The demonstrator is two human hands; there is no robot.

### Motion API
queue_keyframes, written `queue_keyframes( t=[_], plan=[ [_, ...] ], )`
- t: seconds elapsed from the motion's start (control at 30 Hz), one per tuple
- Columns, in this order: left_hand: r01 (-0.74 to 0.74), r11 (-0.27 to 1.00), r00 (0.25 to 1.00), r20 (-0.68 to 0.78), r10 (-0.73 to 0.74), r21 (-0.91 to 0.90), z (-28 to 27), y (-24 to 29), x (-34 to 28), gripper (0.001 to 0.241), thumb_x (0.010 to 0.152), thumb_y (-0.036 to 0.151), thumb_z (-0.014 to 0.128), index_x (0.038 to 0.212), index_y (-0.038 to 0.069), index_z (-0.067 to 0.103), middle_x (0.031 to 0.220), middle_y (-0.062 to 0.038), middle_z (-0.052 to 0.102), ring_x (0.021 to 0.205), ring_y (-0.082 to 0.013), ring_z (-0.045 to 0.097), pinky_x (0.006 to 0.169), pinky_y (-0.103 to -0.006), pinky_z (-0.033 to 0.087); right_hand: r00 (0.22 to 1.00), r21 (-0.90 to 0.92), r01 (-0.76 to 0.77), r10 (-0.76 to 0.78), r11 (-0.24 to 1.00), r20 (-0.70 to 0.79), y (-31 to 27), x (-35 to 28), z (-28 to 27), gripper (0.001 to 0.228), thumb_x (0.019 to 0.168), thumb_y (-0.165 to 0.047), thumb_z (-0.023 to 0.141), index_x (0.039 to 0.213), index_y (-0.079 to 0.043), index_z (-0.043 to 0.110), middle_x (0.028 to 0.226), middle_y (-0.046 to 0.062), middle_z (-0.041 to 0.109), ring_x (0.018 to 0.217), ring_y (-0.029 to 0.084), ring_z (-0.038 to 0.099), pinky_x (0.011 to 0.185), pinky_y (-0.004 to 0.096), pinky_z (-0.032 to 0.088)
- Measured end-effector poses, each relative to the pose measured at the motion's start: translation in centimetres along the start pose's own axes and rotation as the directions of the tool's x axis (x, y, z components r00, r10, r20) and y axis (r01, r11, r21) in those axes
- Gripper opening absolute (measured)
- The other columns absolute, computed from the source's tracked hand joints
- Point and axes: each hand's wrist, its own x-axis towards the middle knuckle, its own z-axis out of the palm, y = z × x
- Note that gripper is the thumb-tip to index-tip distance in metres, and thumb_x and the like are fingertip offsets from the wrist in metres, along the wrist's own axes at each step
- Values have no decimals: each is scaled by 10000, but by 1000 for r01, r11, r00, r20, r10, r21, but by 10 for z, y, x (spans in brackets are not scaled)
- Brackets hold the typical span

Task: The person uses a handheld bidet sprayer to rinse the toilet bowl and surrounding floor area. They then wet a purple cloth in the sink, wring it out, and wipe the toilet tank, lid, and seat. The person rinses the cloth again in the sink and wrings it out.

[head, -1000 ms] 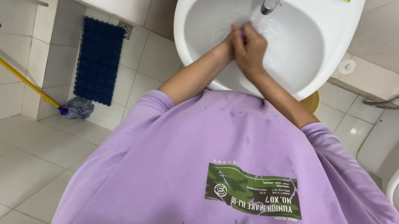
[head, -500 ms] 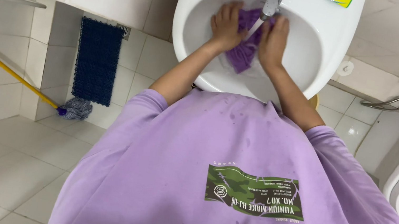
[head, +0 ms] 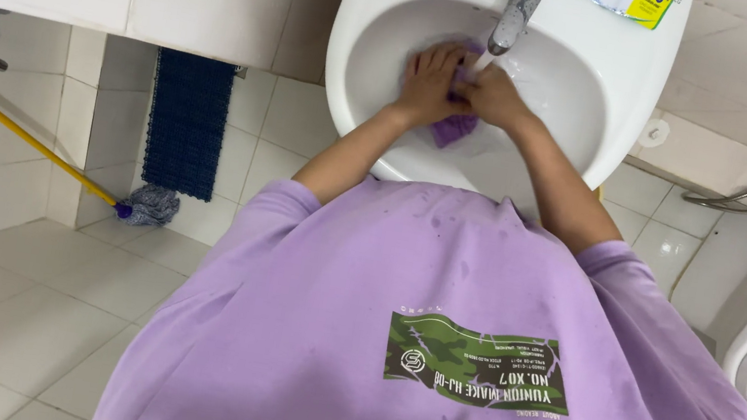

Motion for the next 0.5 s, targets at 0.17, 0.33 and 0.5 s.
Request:
queue_keyframes(
  t=[0.17, 0.33, 0.5],
  plan=[
    [37, 963, 992, 124, -4, -265, -67, 40, -13, 922, 642, 623, 833, 1413, 181, 586, 1527, -101, 357, 1428, -325, 221, 1182, -544, 188, 987, 700, -146, 59, 699, 146, -43, -57, -138, 155, 982, -127, 710, 1059, -4, 656, 895, 66, 682, 817, 163, 638, 751, 313, 526],
    [183, 751, 941, 333, 52, -635, -78, 28, 7, 570, 720, 473, 844, 1144, 104, 753, 1053, -103, 779, 1028, -241, 744, 1032, -355, 528, 989, 756, -113, 142, 645, 27, -42, -66, -189, 76, 1009, -61, 722, 1026, -13, 665, 886, 68, 686, 771, 159, 627, 700, 317, 526],
    [7, 924, 995, 90, 30, -383, -105, 56, -4, 306, 768, 240, 785, 890, -33, 720, 781, -148, 724, 702, -240, 709, 744, -394, 571, 778, 229, 145, 33, 963, -627, -45, -23, -172, 98, 984, 68, 657, 1080, 64, 636, 978, 178, 701, 829, 310, 696, 672, 363, 578]
  ],
)
